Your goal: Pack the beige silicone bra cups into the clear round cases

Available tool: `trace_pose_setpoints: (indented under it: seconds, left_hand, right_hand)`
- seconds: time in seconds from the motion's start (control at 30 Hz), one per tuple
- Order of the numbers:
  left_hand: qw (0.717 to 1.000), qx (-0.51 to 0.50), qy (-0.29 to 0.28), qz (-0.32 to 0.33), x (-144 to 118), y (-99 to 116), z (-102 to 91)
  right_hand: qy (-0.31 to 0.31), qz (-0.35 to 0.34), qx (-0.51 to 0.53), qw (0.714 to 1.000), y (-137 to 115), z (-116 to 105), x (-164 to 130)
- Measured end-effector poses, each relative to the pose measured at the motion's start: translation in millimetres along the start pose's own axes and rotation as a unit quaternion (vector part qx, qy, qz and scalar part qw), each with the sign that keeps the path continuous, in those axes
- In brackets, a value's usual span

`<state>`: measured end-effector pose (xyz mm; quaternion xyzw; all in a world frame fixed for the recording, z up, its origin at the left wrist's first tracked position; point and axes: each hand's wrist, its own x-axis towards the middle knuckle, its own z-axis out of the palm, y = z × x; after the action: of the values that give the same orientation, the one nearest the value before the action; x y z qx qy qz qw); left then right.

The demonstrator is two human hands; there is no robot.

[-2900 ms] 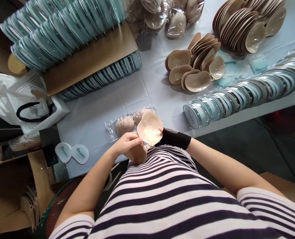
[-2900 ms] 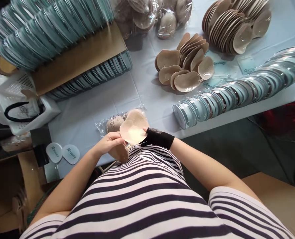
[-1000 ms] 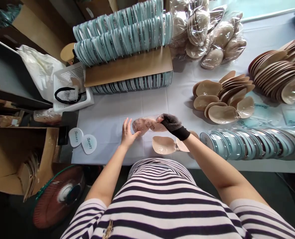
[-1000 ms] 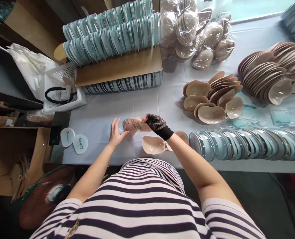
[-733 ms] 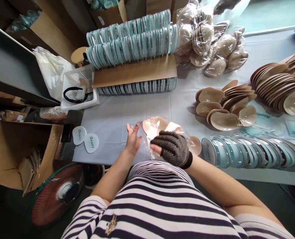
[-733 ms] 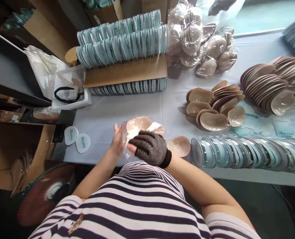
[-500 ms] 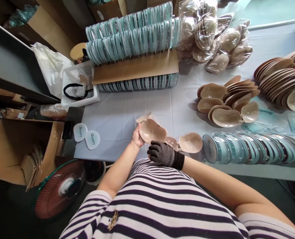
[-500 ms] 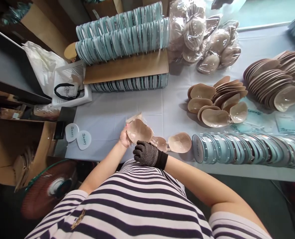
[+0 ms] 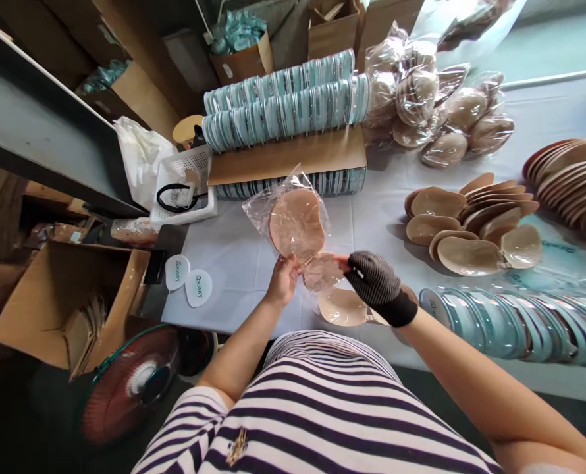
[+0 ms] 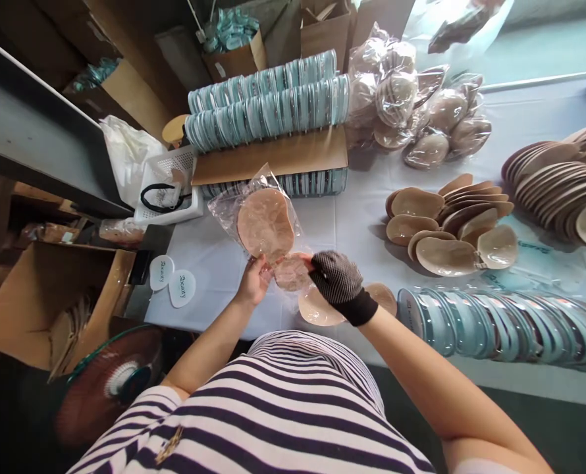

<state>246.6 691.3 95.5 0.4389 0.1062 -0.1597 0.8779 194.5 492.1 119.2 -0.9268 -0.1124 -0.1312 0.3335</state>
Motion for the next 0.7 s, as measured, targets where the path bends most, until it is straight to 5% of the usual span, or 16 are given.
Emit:
trace_pose_setpoints:
  seconds: [0.1,0.23,0.5,0.6,0.7]
  left_hand:
    - [1.0,0.015,-0.012,0.01,-8.7,-16.1,12.3]
    - [0.999,0.036,-0.032,0.016,-16.5,-30.8,15.2]
    - [0.999,0.04,0.002,-0.019,-14.8,-37.5,6.5]
    - [1.0,0.022,-0.011,-0.017,-15.1,-37.9,3.7]
    - [0.995,0.013,-0.098,-0.032,-18.4,-36.6,-2.9]
  right_hand:
    - [0.081,0.059,0.061,0.993,-18.9,-20.6,48.5]
    - [0.144,0.027,0.104,0.984,-34.0,-30.2,93.2]
    - [0.028,-0.115,0.1,0.988,-45.4,-40.0,116.6]
    - [-0.012,-0.093,0.107,0.99,-49.1,-33.8,116.2]
    - [0.022,-0.036,0.059,0.997,-51.0,-33.6,118.7]
